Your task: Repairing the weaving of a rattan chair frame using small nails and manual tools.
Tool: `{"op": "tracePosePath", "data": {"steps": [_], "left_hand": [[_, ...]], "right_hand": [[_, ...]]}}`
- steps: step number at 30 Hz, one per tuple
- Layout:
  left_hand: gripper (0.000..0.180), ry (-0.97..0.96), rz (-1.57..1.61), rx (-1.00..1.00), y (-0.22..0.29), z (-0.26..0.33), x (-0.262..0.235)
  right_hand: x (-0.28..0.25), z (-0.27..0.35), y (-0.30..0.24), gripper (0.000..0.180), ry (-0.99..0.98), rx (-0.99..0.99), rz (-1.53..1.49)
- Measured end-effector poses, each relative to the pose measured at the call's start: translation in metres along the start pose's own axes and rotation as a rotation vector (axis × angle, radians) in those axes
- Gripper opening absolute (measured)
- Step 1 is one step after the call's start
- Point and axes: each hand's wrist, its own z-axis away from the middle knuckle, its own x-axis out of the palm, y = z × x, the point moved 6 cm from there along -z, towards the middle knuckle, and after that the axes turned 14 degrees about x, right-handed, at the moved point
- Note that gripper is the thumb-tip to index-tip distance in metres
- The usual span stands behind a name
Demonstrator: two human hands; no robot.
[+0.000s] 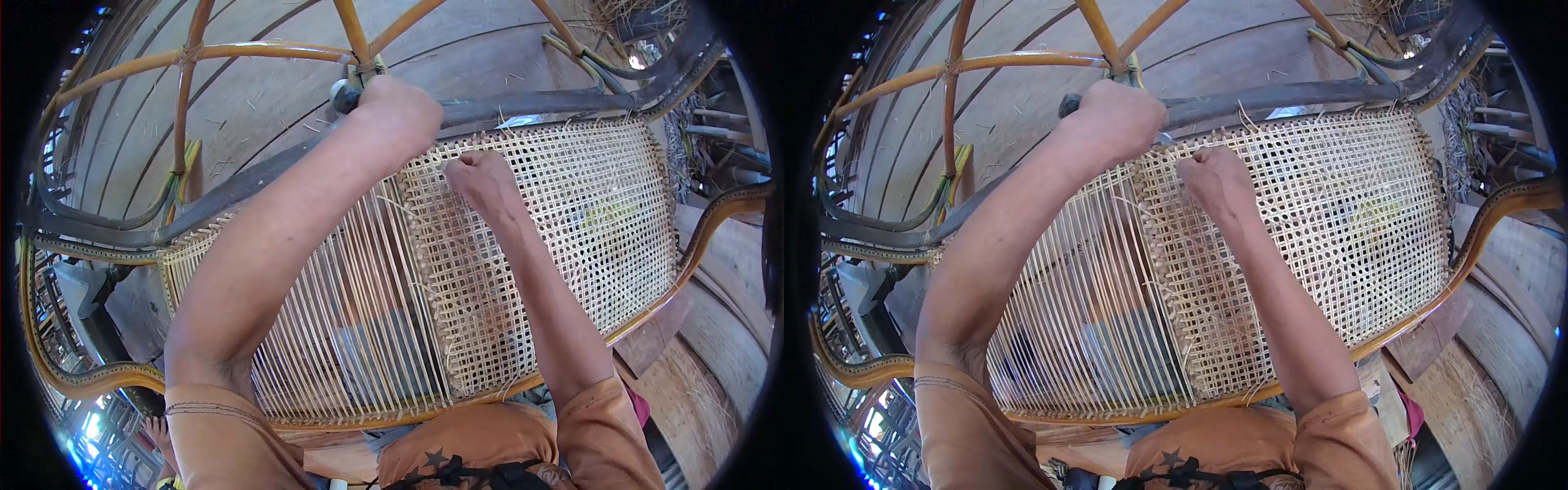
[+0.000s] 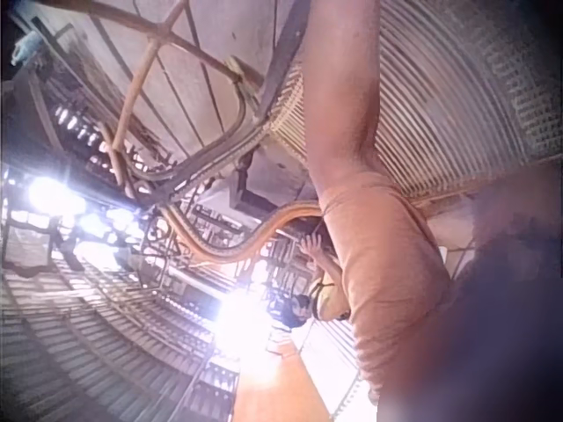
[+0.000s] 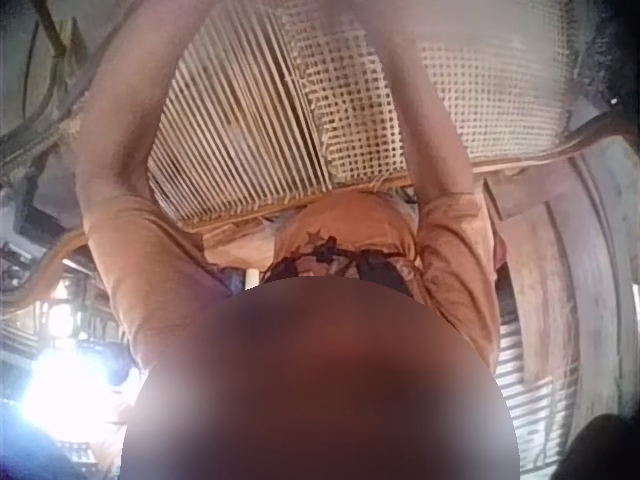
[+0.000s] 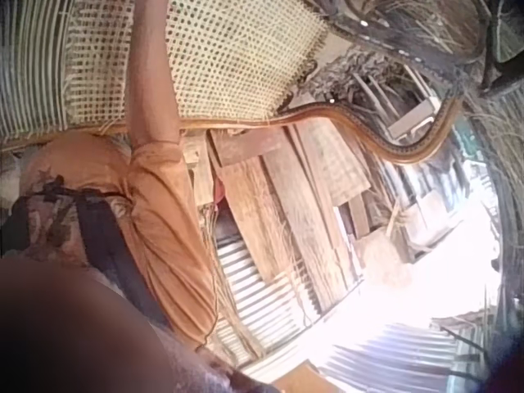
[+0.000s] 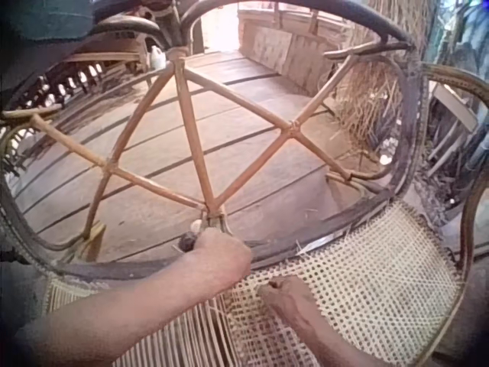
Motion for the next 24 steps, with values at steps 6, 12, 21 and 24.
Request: {"op": "tracePosePath", "data": {"steps": [6, 12, 21, 24], "left_hand": [[0.020, -0.090, -0.124, 0.089, 0.015, -0.018, 0.000], [0.031, -0.126, -0.117, 0.103, 0.024, -0.022, -0.004], [0.024, -0.288, -0.208, 0.180, 0.042, -0.040, 0.009], [0.025, -0.343, -0.294, 0.187, 0.053, -0.050, 0.004]], "right_hand": [[0.000, -0.004, 0.001, 0.031, 0.020, 0.016, 0.068], [0.010, -0.033, 0.005, 0.023, 0.033, 0.141, 0.260], [0.025, -0.024, 0.024, 0.024, 0.307, -0.156, 0.107], [0.026, -0.044, 0.056, 0.023, 0.239, -0.195, -0.426]]}}
